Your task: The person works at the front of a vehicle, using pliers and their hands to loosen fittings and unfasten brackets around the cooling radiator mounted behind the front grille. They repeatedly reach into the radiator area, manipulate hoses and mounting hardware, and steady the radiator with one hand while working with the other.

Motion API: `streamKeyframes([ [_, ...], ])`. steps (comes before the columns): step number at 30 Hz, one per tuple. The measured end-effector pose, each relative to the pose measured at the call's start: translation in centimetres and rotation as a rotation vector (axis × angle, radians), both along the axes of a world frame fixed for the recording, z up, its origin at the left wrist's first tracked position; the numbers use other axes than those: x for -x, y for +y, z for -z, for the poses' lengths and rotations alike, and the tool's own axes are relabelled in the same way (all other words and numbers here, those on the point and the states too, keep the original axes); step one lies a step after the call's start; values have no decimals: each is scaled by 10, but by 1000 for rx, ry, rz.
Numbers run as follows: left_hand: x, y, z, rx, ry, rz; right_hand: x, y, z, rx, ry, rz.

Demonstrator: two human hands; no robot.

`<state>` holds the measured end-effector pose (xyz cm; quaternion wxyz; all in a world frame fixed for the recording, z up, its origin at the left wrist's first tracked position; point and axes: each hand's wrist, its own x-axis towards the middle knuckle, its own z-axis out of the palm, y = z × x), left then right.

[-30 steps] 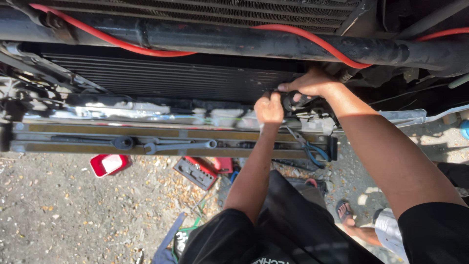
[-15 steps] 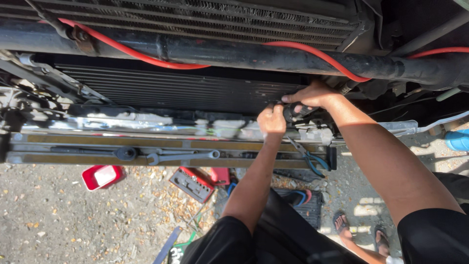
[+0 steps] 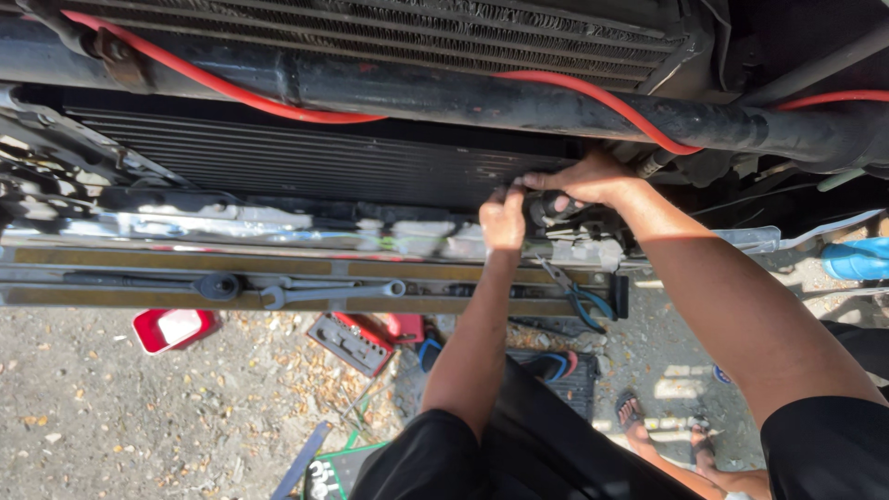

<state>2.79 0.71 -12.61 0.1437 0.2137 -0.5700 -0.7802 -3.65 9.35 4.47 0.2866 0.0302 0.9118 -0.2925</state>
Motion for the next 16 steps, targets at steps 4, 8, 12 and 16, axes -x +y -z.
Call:
streamKeyframes([
  [4,3,-3,0,288,-37,37,0,-3,2,-95,24,9],
  [8,-3,1,-12,116,-155,39,1,1,7,-155,-10,-31],
  [12,2,11,-30,136,-230,-117,3,2,11,-94,-6,18],
  [16,-2,17,-48,-14,-239,-187,0,3,14,77,73,72],
])
